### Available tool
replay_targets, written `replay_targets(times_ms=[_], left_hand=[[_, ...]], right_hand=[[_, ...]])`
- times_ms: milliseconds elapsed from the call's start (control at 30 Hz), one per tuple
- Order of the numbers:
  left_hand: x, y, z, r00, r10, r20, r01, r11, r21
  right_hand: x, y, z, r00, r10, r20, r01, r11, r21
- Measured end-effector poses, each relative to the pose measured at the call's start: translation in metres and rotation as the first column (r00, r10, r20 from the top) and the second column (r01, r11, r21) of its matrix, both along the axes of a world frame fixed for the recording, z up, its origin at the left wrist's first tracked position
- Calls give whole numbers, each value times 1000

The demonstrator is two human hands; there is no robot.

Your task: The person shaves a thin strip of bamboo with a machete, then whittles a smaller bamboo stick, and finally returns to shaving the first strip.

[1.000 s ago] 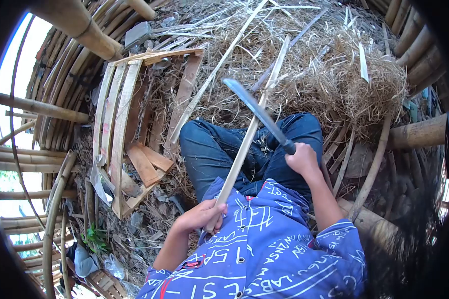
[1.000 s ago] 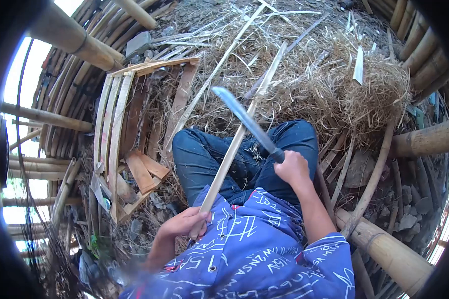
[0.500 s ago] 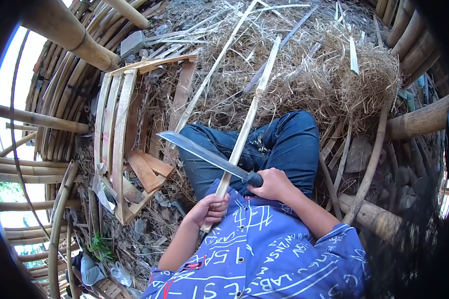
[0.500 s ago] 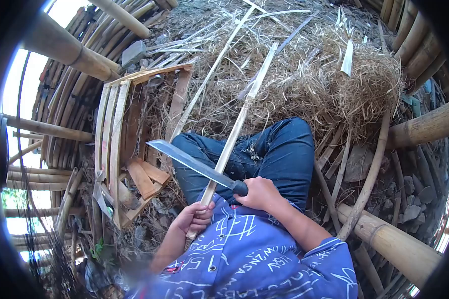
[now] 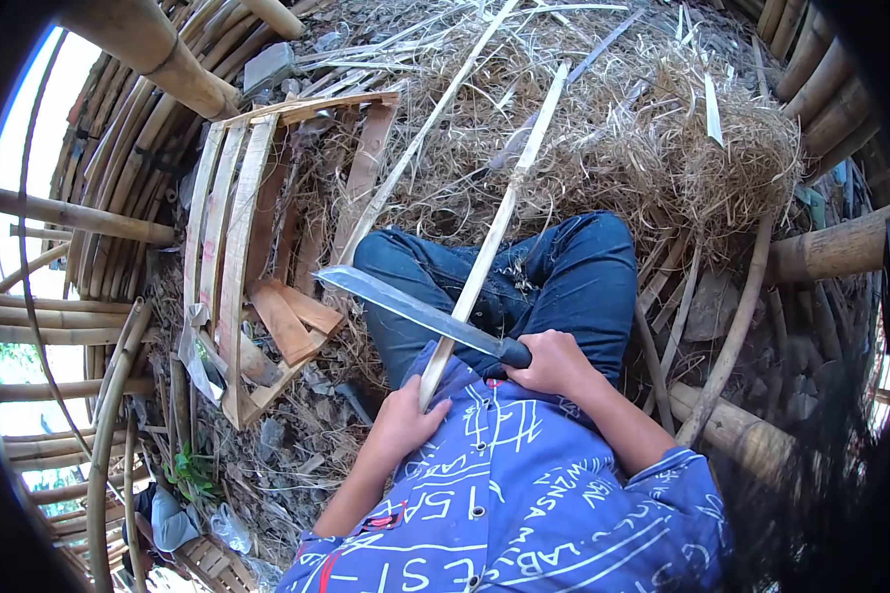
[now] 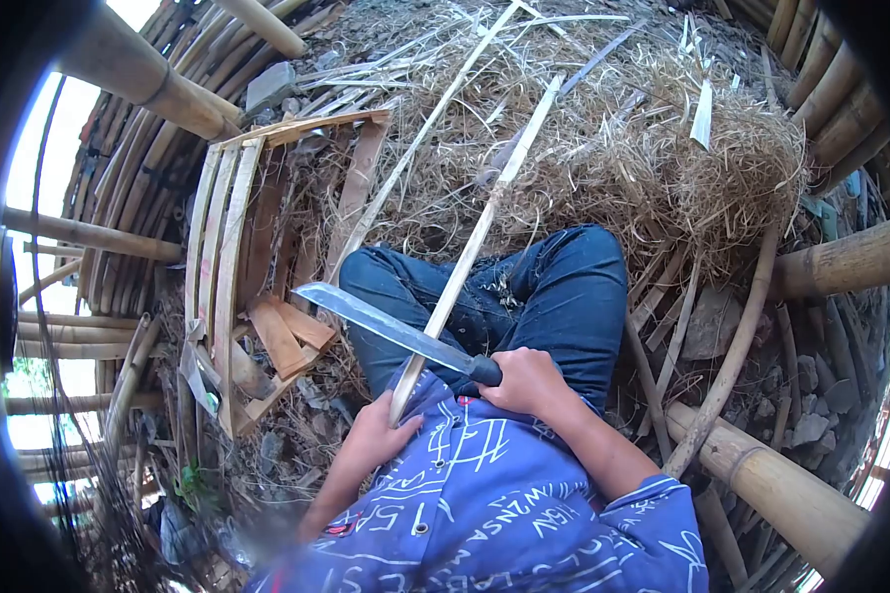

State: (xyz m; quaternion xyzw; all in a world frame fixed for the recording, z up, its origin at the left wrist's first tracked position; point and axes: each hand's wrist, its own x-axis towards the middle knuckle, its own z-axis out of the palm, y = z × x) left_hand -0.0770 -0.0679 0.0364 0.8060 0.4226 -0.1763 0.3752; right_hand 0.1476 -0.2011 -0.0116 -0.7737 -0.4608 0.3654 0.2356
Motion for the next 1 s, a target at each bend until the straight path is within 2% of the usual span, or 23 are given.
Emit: replay_targets(times_ms=[67, 100, 167, 267, 400, 600, 667, 800, 867, 900, 967, 1000], left_hand=[[-2, 0, -7, 988, 54, 148, -29, 985, -172], [-3, 1, -12, 988, 53, 147, -26, 984, -176], [-7, 2, -25, 957, 216, 194, -104, 878, -467], [-15, -4, -39, 943, 185, 277, -55, 907, -418], [-1, -7, -19, 971, 155, 183, -67, 907, -416], [-7, -2, -22, 942, 254, 220, -75, 797, -600], [-6, -4, -19, 924, 323, 202, -119, 749, -652], [-8, -3, -19, 936, 283, 210, -93, 773, -628], [-13, -5, -19, 939, 286, 193, -99, 758, -644], [-12, -6, -16, 936, 292, 194, -104, 760, -641], [-8, -9, -8, 927, 297, 228, -101, 785, -611], [-10, -8, -10, 925, 301, 231, -104, 787, -608]], right_hand=[[-2, -1, 2, 1000, -6, 1, 6, 1000, 2], [-3, -2, 2, 1000, -4, 2, 4, 1000, 8], [-3, -1, 3, 1000, 4, 13, -4, 1000, -12], [3, -1, -5, 999, 33, 40, -30, 997, -66], [16, -1, -13, 986, 111, 128, -95, 988, -123], [34, 10, -21, 981, 71, 181, -54, 994, -100], [47, 13, -23, 975, -6, 223, 38, 990, -138], [66, 18, -26, 940, -3, 342, 58, 987, -151], [94, 24, -36, 925, -131, 356, 224, 947, -232], [110, 26, -32, 907, -231, 353, 320, 922, -219], [149, 25, -42, 884, -324, 337, 413, 879, -239], [159, 27, -40, 890, -283, 359, 382, 891, -246]])
